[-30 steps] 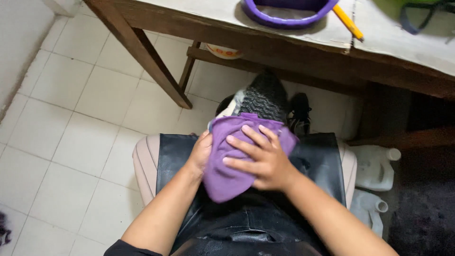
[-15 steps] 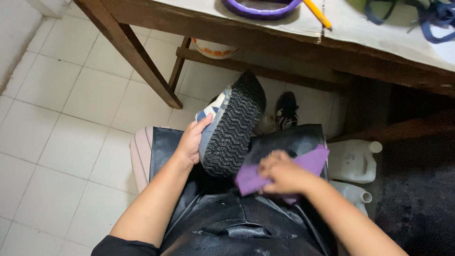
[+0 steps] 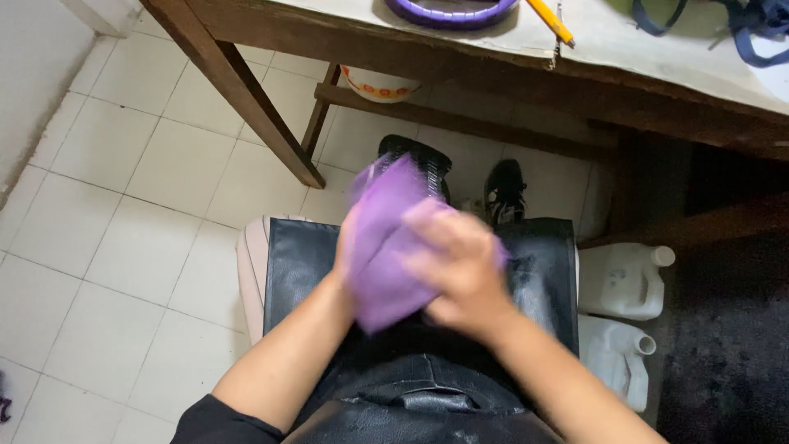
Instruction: Cleaning the sole and midsole of a sneaker using a brush, soapy water, and a cloth at a repair bench.
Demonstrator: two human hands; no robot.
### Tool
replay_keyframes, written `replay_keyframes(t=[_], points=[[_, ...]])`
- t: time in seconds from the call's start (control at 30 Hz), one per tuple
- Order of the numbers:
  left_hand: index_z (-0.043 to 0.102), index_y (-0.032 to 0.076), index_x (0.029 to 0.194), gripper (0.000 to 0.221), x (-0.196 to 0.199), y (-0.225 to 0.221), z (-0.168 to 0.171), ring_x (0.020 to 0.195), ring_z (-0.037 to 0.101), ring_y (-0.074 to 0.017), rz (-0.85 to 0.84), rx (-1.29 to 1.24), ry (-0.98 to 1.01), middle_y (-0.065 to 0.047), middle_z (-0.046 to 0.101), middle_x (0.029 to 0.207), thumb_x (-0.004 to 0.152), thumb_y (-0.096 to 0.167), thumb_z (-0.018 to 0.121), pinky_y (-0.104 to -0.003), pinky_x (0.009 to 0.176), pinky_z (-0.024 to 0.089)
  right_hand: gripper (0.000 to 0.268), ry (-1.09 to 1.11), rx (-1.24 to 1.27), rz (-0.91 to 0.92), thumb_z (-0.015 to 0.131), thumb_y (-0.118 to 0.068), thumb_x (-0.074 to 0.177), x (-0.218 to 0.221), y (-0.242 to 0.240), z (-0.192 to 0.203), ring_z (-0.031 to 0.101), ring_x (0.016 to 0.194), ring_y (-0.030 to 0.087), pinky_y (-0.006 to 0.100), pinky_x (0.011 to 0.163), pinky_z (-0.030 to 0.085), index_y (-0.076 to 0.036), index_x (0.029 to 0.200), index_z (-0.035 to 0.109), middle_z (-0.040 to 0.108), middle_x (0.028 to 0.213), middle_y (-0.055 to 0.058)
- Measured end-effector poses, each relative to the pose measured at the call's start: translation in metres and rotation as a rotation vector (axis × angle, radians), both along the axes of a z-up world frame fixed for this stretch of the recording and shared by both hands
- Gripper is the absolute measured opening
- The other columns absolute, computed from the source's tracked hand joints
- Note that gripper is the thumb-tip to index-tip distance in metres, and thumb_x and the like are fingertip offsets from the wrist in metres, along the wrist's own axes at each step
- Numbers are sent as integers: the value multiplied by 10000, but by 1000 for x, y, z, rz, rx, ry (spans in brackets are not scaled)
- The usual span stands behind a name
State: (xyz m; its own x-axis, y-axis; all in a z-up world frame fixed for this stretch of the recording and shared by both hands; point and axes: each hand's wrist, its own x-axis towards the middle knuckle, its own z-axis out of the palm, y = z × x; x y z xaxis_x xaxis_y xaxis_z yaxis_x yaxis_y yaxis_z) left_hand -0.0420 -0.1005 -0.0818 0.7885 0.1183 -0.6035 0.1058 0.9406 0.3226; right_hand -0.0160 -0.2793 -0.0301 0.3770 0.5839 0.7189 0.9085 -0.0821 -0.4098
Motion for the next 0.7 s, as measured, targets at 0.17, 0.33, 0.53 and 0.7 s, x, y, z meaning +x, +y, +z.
replay_keyframes(t=[0.17,0.33,0.53,0.7], points=[[668,43,1226,516,5,10,4,1059,708,-343,10,-23,103,-195,719,1199,982,480,546,-505,1018,524,331,-268,-264,-57,595,-168,829,13,-52,-65,566,1325,292,430,969,381,-303,1096,737,682,1346,26],[730,72,1118,390,-1,22,1,1024,735,-286,148,7,56,-151,751,1127,998,402,561,-447,947,587,510,-81,-498,-211,559,-136,678,49,-102,-70,613,1181,310,468,874,454,-247,1146,727,696,1314,-18],[639,43,1304,562,2,6,-21,1132,684,-305,-35,283,193,-184,695,1266,951,479,612,-450,1011,516,492,143,-24,-77,623,-257,822,4,-16,-19,429,1436,409,545,1197,320,-263,1302,733,523,1519,135],[646,42,1299,498,5,4,-7,1094,671,-277,-132,421,118,-159,700,1231,940,387,639,-430,981,521,454,18,-191,125,348,-531,1056,-1,-7,-50,488,1348,269,403,1032,354,-401,1314,699,568,1482,12]])
